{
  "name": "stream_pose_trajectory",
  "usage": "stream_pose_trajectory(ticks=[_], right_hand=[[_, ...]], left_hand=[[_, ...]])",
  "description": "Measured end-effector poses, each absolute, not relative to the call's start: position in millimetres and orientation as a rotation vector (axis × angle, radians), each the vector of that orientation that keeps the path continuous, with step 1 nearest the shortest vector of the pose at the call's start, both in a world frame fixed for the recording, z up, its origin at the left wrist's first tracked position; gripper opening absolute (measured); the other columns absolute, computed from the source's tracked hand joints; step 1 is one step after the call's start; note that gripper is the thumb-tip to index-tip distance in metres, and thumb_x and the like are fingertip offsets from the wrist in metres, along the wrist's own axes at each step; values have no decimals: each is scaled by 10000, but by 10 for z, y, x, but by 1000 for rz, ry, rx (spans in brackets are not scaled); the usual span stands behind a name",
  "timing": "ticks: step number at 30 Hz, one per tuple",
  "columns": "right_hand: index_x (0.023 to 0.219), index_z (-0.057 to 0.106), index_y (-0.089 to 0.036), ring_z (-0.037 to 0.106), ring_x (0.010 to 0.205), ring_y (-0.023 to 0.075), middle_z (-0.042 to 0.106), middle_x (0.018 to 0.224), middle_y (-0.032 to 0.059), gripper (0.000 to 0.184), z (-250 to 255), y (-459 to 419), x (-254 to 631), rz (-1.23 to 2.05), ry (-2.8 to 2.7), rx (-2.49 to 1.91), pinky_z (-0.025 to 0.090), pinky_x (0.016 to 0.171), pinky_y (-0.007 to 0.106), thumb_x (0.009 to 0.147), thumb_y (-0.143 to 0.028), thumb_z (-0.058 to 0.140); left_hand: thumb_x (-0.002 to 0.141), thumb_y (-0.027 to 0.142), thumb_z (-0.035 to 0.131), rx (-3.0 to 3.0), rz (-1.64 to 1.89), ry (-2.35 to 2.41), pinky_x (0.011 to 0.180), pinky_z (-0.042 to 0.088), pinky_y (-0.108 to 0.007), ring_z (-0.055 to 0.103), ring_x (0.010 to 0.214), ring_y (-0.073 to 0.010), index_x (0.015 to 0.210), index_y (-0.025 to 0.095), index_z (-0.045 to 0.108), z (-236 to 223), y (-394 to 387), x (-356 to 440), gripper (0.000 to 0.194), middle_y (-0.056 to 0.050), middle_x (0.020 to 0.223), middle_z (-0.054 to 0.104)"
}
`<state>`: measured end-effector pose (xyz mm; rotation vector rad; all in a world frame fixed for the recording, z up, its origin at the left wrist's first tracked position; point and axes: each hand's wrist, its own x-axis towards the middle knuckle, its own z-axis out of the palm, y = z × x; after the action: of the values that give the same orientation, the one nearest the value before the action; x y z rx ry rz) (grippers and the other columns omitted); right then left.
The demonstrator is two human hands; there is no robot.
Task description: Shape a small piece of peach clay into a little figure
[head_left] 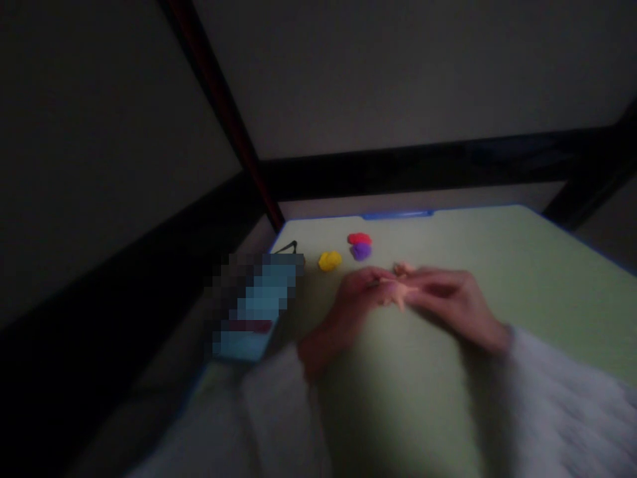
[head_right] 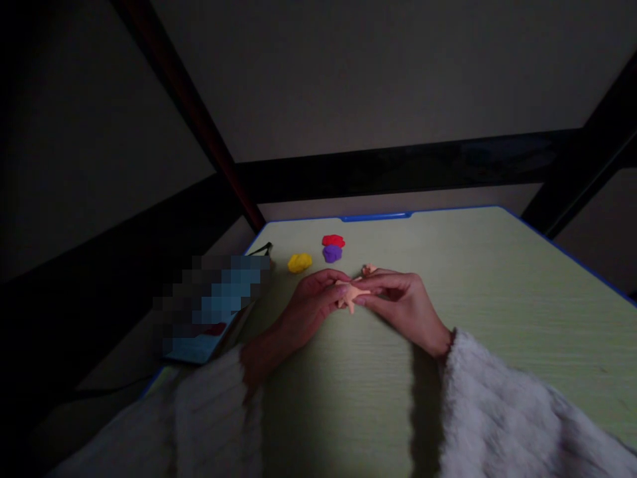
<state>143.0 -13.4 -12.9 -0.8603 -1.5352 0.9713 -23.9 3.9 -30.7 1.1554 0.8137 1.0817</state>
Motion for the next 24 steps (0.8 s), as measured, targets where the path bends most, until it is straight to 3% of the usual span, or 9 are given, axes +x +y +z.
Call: stream_pose_trajectory(ticks=[8,15,20,24], right_hand=[[691,757,-245,675,768,182,744,775,39,67,-108,-138,1410,939,-1525,-871,488,890,374,633,-275,772],[793,716,-205,683,691,169,737,793,31,233,-81,-162,1398,1123,-1404,-1013,568,675,303,600,-314,789],[703,647,-177,621,567,129,682,657,12,238,-73,-168,1347,1044,-1433,-1032,551,568,264,590,-325,794],[703,592,-177,596,566,98,643,640,-14,234,-109,-152,1344,1093,-1370,-968,525,567,226,624,-292,780]], left_hand=[[644,237,680,1024,1044,792,588,417,-236,528,570,-82,783,135,609,-207,-7,-189,187,-2,658,604],[601,185,724,1040,1130,758,650,459,-256,602,644,-115,796,145,610,-245,19,-212,230,-15,719,652],[634,198,716,1072,1097,760,664,453,-243,594,652,-99,779,148,638,-295,15,-216,172,-12,725,656],[633,219,719,947,1052,698,658,450,-229,577,638,-78,769,145,650,-218,-19,-187,170,-7,749,647]])
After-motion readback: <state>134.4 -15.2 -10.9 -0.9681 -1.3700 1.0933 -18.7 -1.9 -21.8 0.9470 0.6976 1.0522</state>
